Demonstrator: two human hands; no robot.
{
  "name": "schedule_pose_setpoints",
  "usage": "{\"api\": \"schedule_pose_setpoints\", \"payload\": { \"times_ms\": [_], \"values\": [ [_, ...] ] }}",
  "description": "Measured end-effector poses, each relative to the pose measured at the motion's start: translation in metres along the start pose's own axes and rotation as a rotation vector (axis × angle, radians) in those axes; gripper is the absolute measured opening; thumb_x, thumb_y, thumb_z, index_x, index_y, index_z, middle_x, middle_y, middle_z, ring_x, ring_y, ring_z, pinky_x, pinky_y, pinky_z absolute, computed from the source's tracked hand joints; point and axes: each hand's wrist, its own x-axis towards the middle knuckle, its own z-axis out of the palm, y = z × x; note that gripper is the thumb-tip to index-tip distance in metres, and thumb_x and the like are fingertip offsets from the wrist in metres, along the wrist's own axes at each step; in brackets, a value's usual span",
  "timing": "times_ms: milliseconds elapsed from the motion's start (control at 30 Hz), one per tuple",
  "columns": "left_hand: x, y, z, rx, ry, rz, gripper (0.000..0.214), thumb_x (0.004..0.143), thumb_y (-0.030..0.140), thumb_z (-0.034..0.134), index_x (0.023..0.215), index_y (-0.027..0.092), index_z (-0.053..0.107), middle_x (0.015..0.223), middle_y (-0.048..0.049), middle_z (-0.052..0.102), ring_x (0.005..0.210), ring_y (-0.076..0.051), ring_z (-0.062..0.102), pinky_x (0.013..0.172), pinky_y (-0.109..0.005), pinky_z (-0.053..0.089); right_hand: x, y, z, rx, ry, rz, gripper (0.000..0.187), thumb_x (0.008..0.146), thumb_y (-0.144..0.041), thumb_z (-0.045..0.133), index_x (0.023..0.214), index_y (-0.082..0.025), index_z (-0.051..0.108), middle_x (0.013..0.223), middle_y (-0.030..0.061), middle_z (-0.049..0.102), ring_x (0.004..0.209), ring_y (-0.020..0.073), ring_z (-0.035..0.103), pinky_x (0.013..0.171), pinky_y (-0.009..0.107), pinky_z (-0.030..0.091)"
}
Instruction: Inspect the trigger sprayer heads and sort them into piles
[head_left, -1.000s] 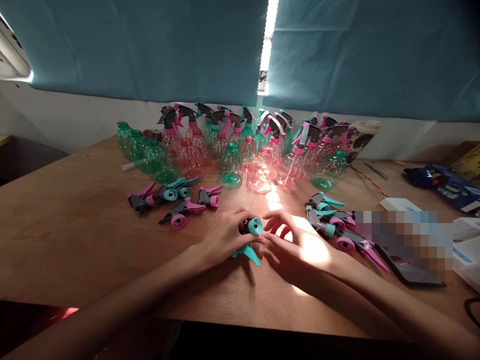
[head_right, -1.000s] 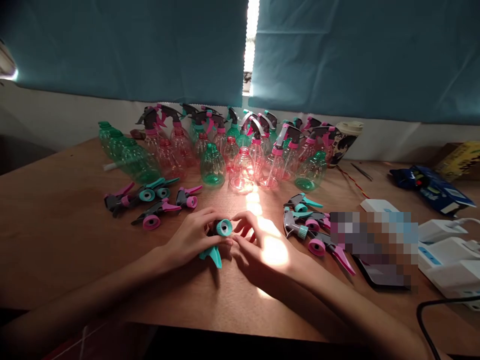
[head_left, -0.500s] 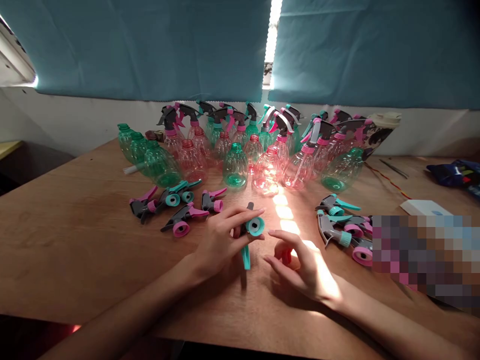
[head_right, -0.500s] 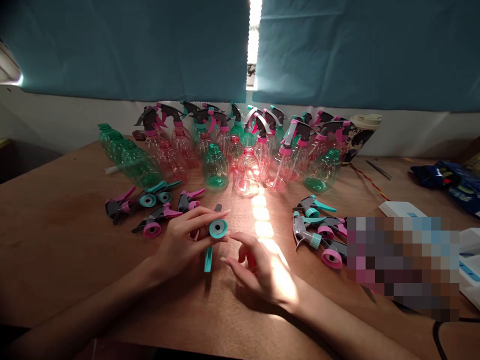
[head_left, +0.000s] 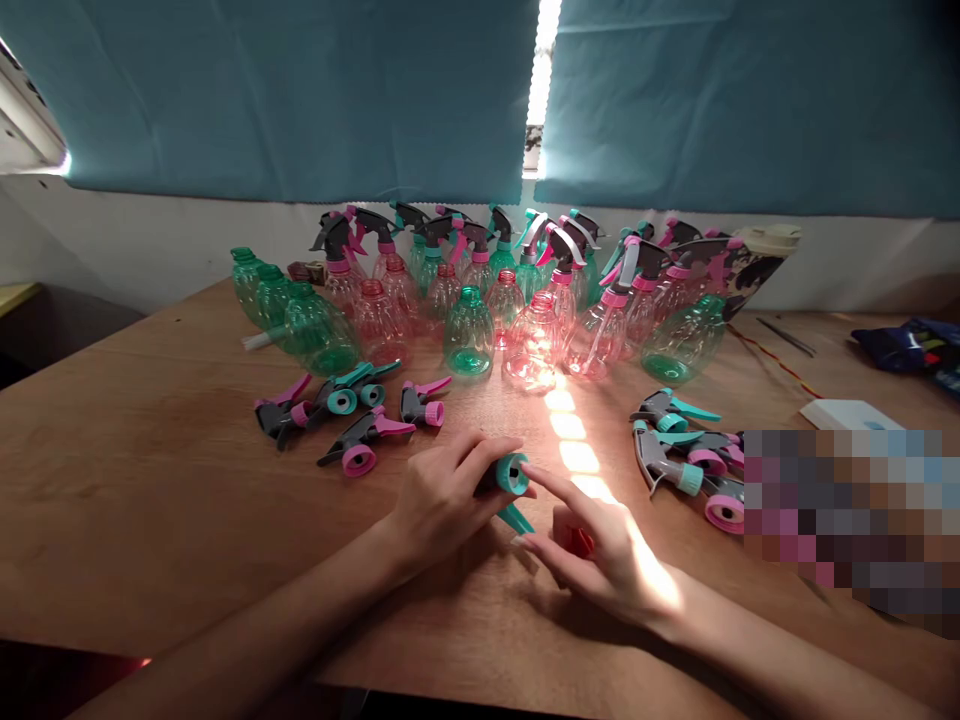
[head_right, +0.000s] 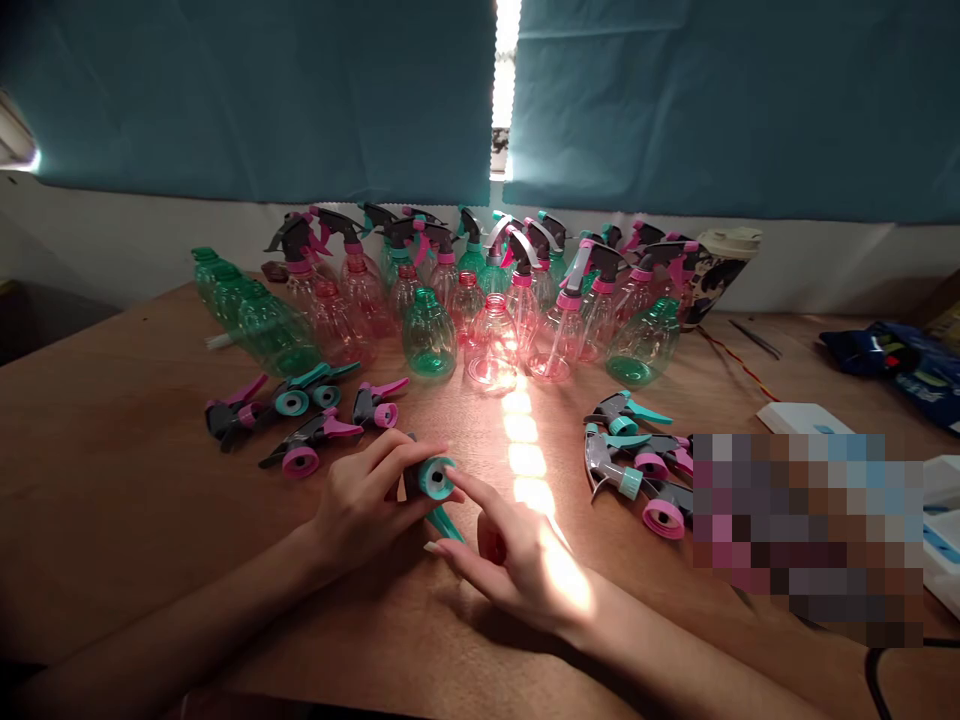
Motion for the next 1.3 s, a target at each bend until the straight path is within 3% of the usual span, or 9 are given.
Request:
{"api": "schedule_pose_setpoints", "payload": {
  "times_ms": [167, 400, 600, 933, 1167, 1300],
  "values": [
    [0.000, 0.002, 0.001, -0.079, -0.013, -0.010, 0.027, 0.087, 0.040, 0.063, 0.097, 0.015, 0.065, 0.078, -0.0002, 0.064, 0.046, -0.005, 0.050, 0.047, -0.017, 0.042, -0.001, 0.000, 0.002, 0.086, -0.042, 0.014, 0.053, 0.093, -0.030, 0.054, 0.141, -0.018, 0.034, 0.050, -0.0101, 0.044, 0.038, 0.0083, 0.039, 0.040, 0.020, 0.033],
    [-0.003, 0.003, 0.006, -0.226, -0.045, -0.028, 0.024, 0.090, 0.035, 0.060, 0.103, 0.015, 0.063, 0.084, -0.0027, 0.064, 0.052, -0.007, 0.053, 0.050, -0.017, 0.045, -0.001, -0.003, 0.000, 0.190, -0.071, 0.178, 0.055, 0.087, -0.028, 0.061, 0.134, -0.016, 0.035, 0.051, -0.0125, 0.038, 0.039, 0.0073, 0.037, 0.040, 0.018, 0.029],
    [-0.004, 0.001, 0.009, -0.339, -0.102, -0.055, 0.023, 0.088, 0.026, 0.063, 0.109, 0.016, 0.061, 0.088, -0.0017, 0.062, 0.053, -0.006, 0.049, 0.052, -0.017, 0.044, 0.000, -0.004, -0.001, 0.181, -0.019, 0.145, 0.049, 0.085, -0.025, 0.063, 0.127, -0.020, 0.038, 0.051, -0.0133, 0.035, 0.039, 0.0069, 0.036, 0.040, 0.017, 0.028],
    [-0.002, 0.002, 0.009, -0.310, -0.149, -0.079, 0.023, 0.087, 0.026, 0.063, 0.108, 0.016, 0.064, 0.088, -0.0028, 0.063, 0.054, -0.007, 0.050, 0.054, -0.018, 0.046, -0.003, 0.001, 0.000, 0.163, -0.032, 0.170, 0.046, 0.085, -0.024, 0.064, 0.122, -0.023, 0.037, 0.052, -0.0136, 0.035, 0.039, 0.0066, 0.037, 0.040, 0.017, 0.029],
    [0.000, 0.004, 0.010, -0.365, -0.211, -0.055, 0.022, 0.089, 0.029, 0.061, 0.106, 0.015, 0.067, 0.086, -0.0040, 0.064, 0.056, -0.008, 0.053, 0.055, -0.018, 0.048, 0.002, 0.002, -0.017, 0.109, -0.014, 0.167, 0.012, 0.095, -0.024, 0.047, 0.106, -0.024, 0.052, 0.061, -0.0030, 0.057, 0.048, 0.0120, 0.052, 0.042, 0.022, 0.041],
    [-0.001, 0.003, 0.011, -0.399, -0.220, -0.054, 0.024, 0.089, 0.032, 0.061, 0.107, 0.017, 0.067, 0.086, -0.0039, 0.065, 0.058, -0.008, 0.056, 0.056, -0.018, 0.048, 0.005, 0.002, -0.022, -0.007, 0.000, 0.113, 0.015, 0.092, -0.023, 0.055, 0.107, -0.027, 0.055, 0.060, -0.0054, 0.058, 0.048, 0.0111, 0.054, 0.046, 0.021, 0.044]
  ]
}}
